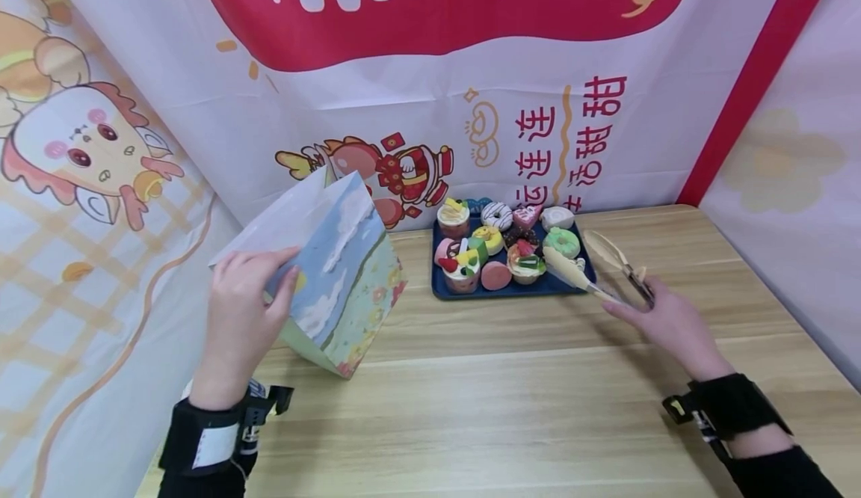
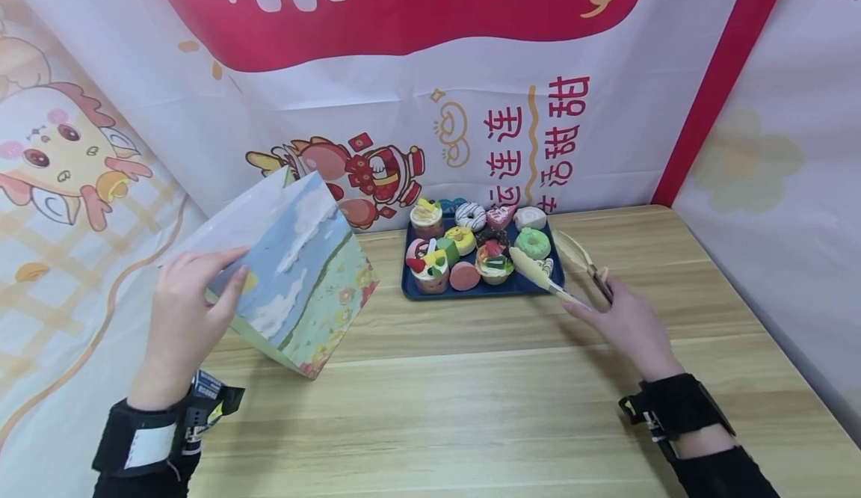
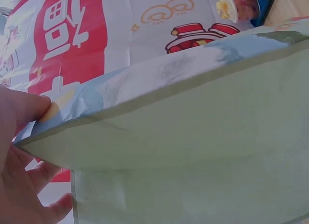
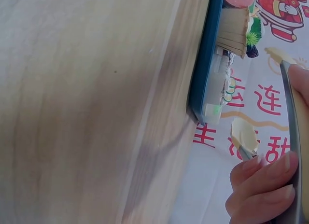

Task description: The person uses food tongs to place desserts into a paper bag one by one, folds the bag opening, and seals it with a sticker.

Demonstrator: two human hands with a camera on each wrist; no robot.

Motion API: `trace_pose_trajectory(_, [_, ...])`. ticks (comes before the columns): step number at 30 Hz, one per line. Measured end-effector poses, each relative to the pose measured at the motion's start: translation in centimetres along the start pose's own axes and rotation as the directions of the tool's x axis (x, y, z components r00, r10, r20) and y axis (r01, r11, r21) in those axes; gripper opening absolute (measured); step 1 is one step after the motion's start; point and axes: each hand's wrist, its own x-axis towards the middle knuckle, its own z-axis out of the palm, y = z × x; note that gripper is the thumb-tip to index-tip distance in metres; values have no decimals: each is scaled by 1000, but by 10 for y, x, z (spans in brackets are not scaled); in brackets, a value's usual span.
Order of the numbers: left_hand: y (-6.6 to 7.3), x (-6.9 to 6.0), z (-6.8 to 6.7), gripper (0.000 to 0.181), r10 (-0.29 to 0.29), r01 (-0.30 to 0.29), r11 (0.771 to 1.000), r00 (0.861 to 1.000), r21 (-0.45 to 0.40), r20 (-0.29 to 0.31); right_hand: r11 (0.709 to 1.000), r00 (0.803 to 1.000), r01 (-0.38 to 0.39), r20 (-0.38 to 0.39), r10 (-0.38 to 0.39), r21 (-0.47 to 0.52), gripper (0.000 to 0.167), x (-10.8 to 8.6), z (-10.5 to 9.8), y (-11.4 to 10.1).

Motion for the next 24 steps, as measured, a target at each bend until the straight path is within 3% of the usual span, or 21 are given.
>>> trace_pose_trajectory(7, [10,-1,3,23,-7,7,1000,1000,3,-6,1000,1000,0,7,0,-29,108,-2,2,2])
trace_pose_trajectory(24, [30,2,18,24,-53,54,998,999,43,-12,996,999,34,-22,-36,-83,93,-6,2,17])
